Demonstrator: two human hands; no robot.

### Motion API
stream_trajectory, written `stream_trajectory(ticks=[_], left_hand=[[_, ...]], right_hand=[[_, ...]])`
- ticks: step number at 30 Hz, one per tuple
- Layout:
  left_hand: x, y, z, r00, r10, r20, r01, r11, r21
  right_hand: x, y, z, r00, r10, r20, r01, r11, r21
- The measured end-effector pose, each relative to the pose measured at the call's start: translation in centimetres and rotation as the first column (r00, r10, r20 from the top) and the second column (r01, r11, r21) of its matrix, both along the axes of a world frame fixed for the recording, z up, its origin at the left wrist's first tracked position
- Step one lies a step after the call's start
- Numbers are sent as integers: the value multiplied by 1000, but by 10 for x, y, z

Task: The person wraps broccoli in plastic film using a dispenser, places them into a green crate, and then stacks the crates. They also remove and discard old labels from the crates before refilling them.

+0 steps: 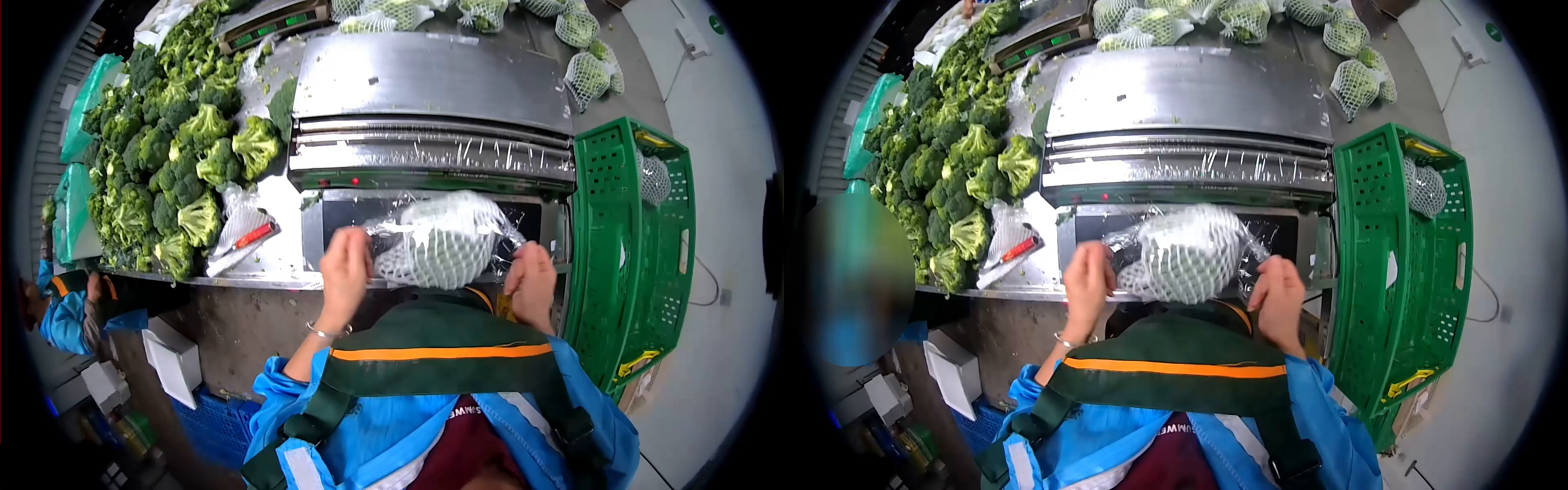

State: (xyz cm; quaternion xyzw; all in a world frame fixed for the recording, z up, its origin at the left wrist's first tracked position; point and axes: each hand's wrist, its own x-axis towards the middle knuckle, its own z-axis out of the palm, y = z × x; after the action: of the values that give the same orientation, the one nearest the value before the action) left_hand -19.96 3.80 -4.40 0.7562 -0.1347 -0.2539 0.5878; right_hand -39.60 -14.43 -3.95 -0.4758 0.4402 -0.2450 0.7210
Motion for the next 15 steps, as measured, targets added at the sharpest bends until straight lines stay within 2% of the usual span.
stream_trajectory(ticks=[1, 3, 4, 5, 6, 7, 8, 9, 10, 11, 12, 13, 15], left_hand=[[4, -3, 2, 923, 168, -347, -218, 970, -111], [10, 16, 11, 782, 172, -600, -344, 920, -185], [9, 34, 3, 686, 128, -716, -386, 898, -210], [3, 53, -18, 586, 176, -791, -445, 886, -133], [-10, 71, -49, 511, 232, -828, -468, 883, -41], [-22, 86, -75, 437, 284, -853, -478, 877, 47], [-38, 86, -84, 494, 323, -807, -380, 915, 133], [-54, 77, -94, 606, 321, -728, -281, 942, 182], [-70, 65, -117, 912, 171, -372, -53, 951, 305], [-75, 49, -117, 965, -42, -259, 114, 956, 270], [-77, 35, -116, 920, -150, -362, 237, 949, 209], [-81, 26, -121, 898, -252, -362, 317, 939, 134], [-90, 23, -134, 767, -409, -495, 397, 908, -134]], right_hand=[[-1, -5, 15, 990, -96, 104, 78, 982, 170], [-19, -17, 35, 973, -214, 88, 142, 852, 504], [-33, -18, 29, 920, -200, 336, -91, 726, 681], [-50, -13, 7, 890, -291, 352, -98, 631, 770], [-65, 4, -30, 975, -191, 109, 84, 782, 618], [-76, 24, -66, 977, -137, -163, 192, 900, 392], [-79, 38, -91, 966, -63, -251, 160, 908, 388], [-76, 48, -112, 944, 13, -330, 121, 916, 381], [-69, 52, -132, 869, 101, -484, -68, 994, 85], [-56, 58, -140, 757, 124, -641, -302, 937, -175], [-55, 63, -138, 729, 206, -652, -423, 886, -193], [-52, 61, -120, 756, 379, -534, -465, 885, -31], [-51, 54, -88, 797, 533, -285, -475, 844, 249]])
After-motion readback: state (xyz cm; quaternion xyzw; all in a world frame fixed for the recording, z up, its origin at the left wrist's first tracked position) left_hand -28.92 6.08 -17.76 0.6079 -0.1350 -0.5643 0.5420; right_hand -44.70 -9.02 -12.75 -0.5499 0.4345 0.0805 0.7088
